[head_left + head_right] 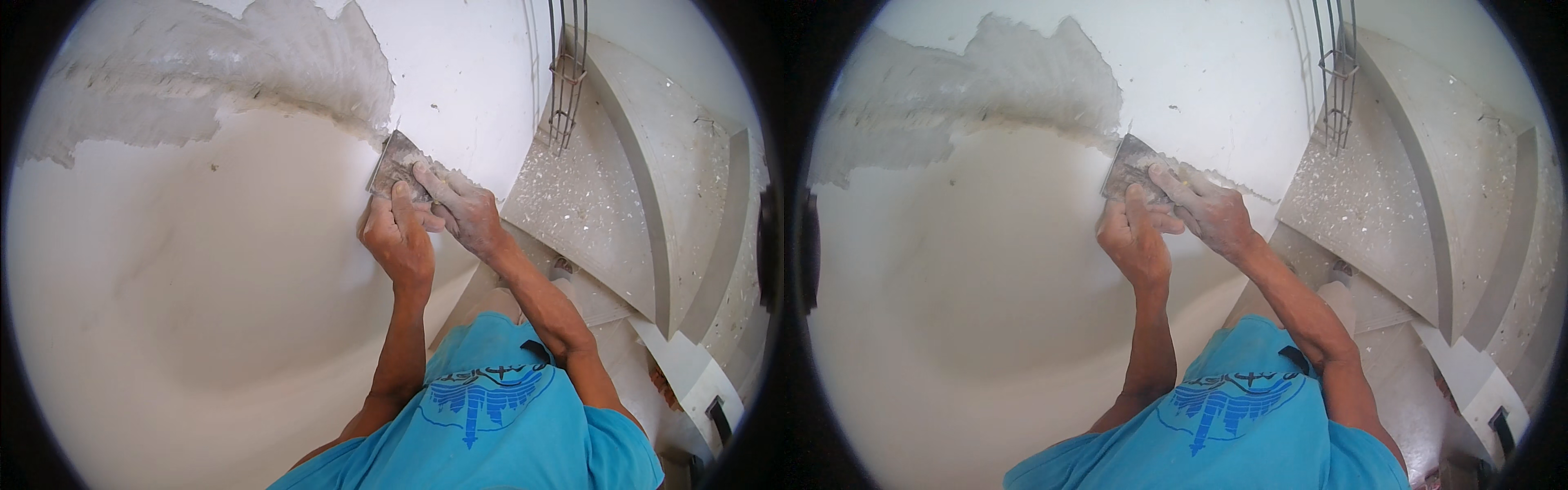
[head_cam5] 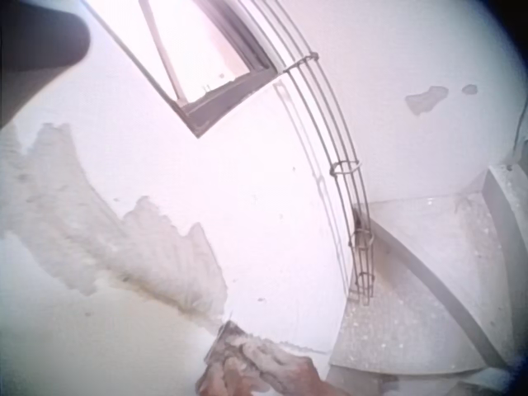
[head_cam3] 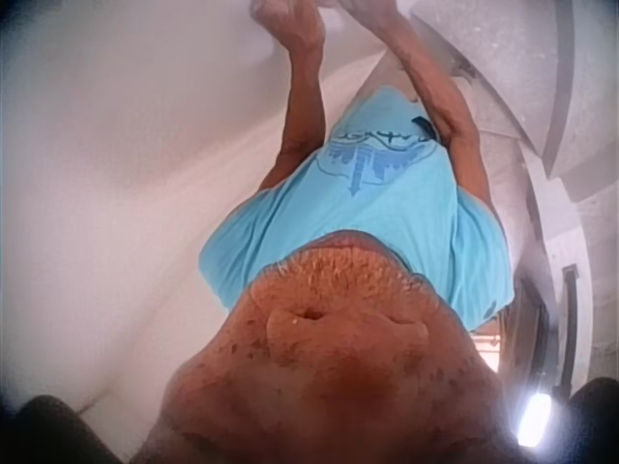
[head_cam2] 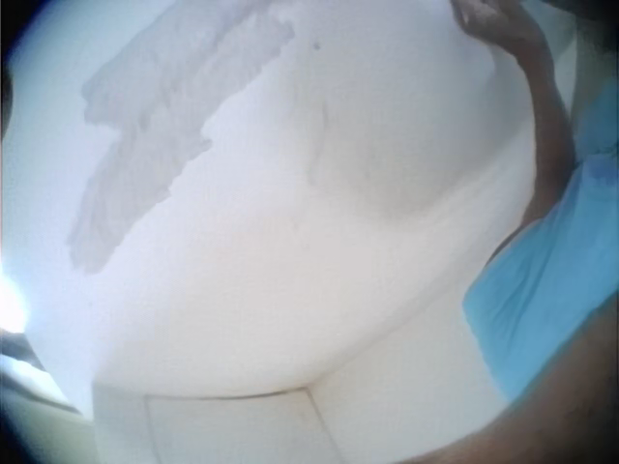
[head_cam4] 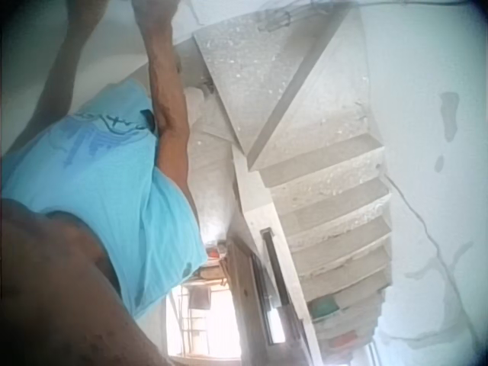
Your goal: The person uses a scraper to apply and smooth plaster on a curved white wall.
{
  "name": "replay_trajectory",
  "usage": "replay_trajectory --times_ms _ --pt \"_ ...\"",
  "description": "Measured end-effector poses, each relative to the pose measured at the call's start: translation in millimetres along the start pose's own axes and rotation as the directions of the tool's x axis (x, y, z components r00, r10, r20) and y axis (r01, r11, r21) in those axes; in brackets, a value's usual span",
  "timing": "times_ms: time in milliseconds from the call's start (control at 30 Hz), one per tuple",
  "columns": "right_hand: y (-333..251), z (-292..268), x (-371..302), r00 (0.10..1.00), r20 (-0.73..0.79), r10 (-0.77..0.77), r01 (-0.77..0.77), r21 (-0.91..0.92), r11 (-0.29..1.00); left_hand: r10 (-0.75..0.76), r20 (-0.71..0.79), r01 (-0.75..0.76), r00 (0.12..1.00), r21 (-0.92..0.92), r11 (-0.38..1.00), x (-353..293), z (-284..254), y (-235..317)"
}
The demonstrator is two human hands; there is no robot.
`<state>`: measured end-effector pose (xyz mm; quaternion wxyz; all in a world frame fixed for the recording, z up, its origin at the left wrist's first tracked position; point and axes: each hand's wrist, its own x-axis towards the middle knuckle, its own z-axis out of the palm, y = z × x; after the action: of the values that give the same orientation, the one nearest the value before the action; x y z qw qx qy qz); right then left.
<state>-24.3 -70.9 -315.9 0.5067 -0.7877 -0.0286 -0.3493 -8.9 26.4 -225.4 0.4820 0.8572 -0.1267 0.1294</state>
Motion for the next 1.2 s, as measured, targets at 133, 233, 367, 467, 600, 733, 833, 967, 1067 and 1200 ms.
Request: replay_trajectory --times_ms 133,233,367,467,600,733,833,967,1067,1200 --pt "0.0 1.9 3.4 0.996 -0.064 -0.068 0.066 -0.034 0.997 -0.011 -0.011 0.011 1.0 0.054 0.998 -1.8 -0.5 0.5" --pt "-8.8 -0.8 16.4 0.997 -0.048 -0.059 0.055 -0.077 0.996 -0.037 -0.075 0.038 0.996 0.017 0.999 0.0 -1.0 11.7" --pt "-47.6 -17.7 76.3 0.986 -0.135 -0.097 0.09 -0.052 0.995 -0.062 -0.129 0.058 0.99 -0.035 0.998 18.3 -13.6 62.9" --pt "-41.8 -20.4 48.5 1.0 0.008 -0.001 0.0 0.097 0.995 0.009 -0.042 -0.009 0.999 0.009 1.0 5.8 -28.3 47.5" --pt "-35.3 -19.7 6.8 0.989 0.047 0.141 -0.149 0.246 0.958 0.054 0.121 -0.05 0.991 -0.034 0.998 -4.4 -30.8 24.6" --pt "-38.7 -16.6 -4.7 0.968 0.145 0.203 -0.235 0.263 0.936 0.139 0.119 -0.141 0.983 0.009 0.99 -3.5 -15.8 12.2" --pt "-39.8 -17.2 -5.7 0.967 0.157 0.202 -0.235 0.235 0.943 0.219 0.098 -0.229 0.971 0.101 0.968 0.1 -17.1 7.4" --pt "-33.6 -11.6 -6.4 0.984 0.082 0.161 -0.176 0.236 0.956 0.2 0.083 -0.206 0.976 0.076 0.976 3.4 -13.0 12.5" --pt "-33.4 -9.4 -3.8 0.989 0.06 0.135 -0.144 0.211 0.967 0.152 0.088 -0.158 0.984 0.072 0.985 4.7 -13.9 13.0" --pt "-35.4 -11.4 -2.7 0.976 0.126 0.179 -0.204 0.222 0.954 0.128 0.083 -0.134 0.988 0.067 0.989 5.4 -13.0 15.7"
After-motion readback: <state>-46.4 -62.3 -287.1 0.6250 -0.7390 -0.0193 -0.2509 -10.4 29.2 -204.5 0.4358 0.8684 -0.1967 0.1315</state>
